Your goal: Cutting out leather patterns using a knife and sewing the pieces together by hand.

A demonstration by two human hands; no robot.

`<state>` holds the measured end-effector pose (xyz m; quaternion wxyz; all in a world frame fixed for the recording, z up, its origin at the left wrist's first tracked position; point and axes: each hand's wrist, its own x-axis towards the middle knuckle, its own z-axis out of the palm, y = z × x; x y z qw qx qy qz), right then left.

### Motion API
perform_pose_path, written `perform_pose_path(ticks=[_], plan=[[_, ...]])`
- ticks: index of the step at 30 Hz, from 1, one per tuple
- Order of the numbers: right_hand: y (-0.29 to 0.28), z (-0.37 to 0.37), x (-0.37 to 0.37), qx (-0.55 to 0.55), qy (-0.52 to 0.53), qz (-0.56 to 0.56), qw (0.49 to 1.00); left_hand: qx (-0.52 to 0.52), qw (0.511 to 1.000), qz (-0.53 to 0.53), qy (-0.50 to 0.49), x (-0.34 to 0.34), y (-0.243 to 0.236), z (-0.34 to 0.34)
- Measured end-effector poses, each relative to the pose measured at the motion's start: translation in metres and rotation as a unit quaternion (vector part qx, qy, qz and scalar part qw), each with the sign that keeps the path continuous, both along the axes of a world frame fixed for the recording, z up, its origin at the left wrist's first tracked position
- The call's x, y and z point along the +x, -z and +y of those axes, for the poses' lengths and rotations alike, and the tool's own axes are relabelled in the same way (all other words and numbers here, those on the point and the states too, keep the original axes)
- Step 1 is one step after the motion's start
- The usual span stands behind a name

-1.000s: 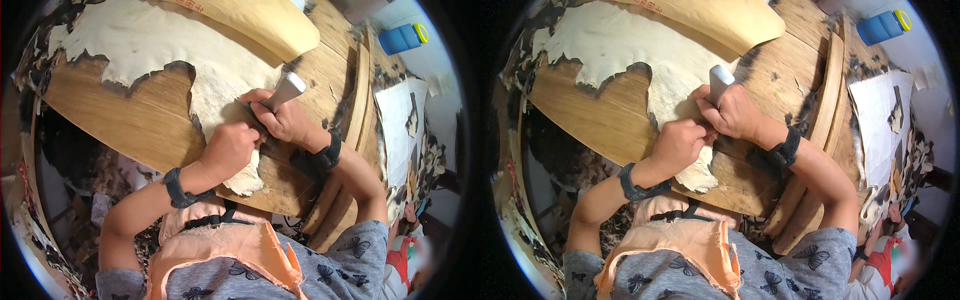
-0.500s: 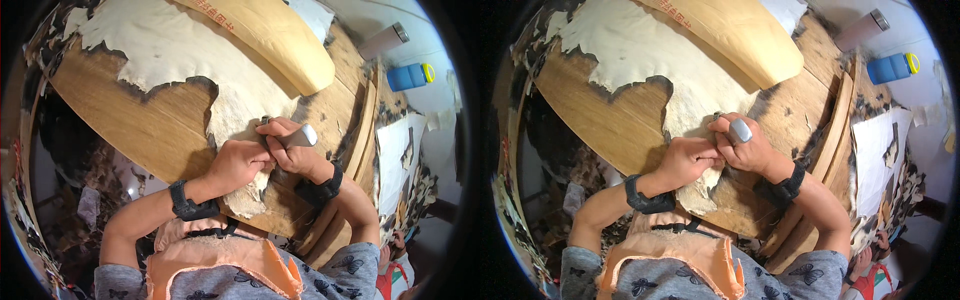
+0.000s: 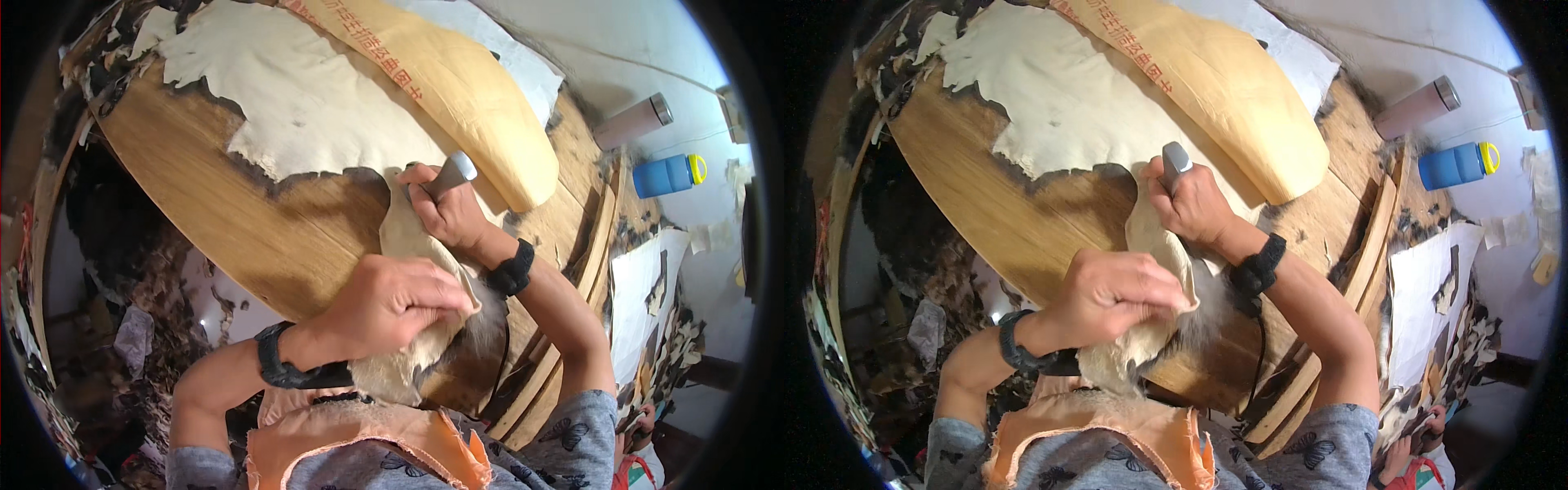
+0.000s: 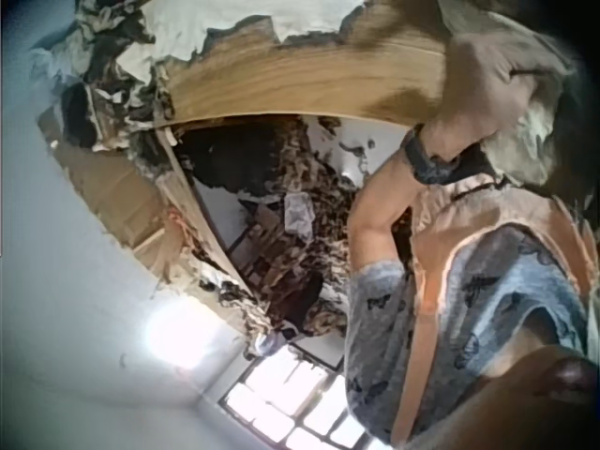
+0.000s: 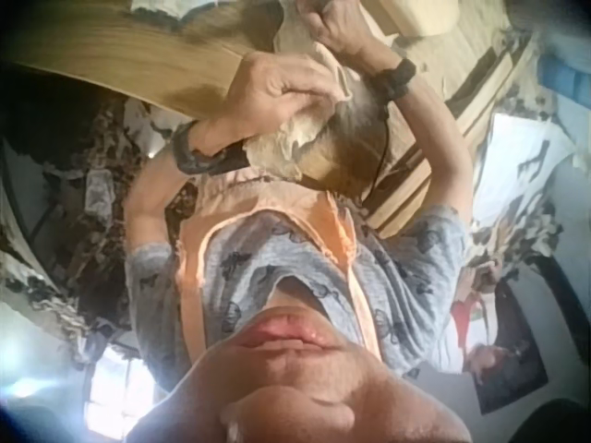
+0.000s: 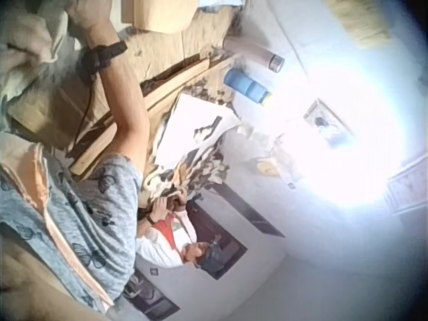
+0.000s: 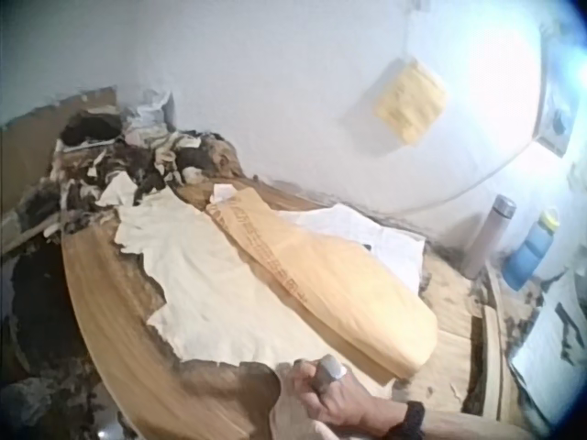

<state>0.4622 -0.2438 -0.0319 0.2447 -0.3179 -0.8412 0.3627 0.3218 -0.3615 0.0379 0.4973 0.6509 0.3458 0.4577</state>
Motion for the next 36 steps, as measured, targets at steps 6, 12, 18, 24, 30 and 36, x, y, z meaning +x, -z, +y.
perform_pose_path(ticks=[6, 12, 18, 24, 30, 36], plan=[[-0.004, 0.026, -0.020, 0.015, 0.001, -0.062, 0.998, 0.044, 0.987, 0.097, 0.118, -0.013, 0.004, -0.002], [-0.008, 0.025, -0.020, -0.019, 0.017, -0.037, 0.999, 0.097, 0.930, 0.321, -0.154, -0.016, 0.043, 0.033], [-0.005, 0.026, -0.020, -0.035, 0.018, -0.019, 0.999, 0.202, 0.818, 0.535, -0.060, -0.020, 0.060, 0.038], [0.001, 0.021, -0.015, 0.048, 0.012, 0.030, 0.998, 0.020, 0.955, 0.261, -0.137, -0.041, 0.064, 0.056], [-0.002, 0.038, -0.037, 0.010, 0.010, 0.045, 0.999, -0.050, 0.977, 0.173, -0.112, -0.061, 0.037, 0.064], [-0.004, 0.092, -0.092, 0.043, 0.004, 0.055, 0.998, -0.001, 0.990, 0.128, -0.061, -0.106, -0.008, 0.076]])
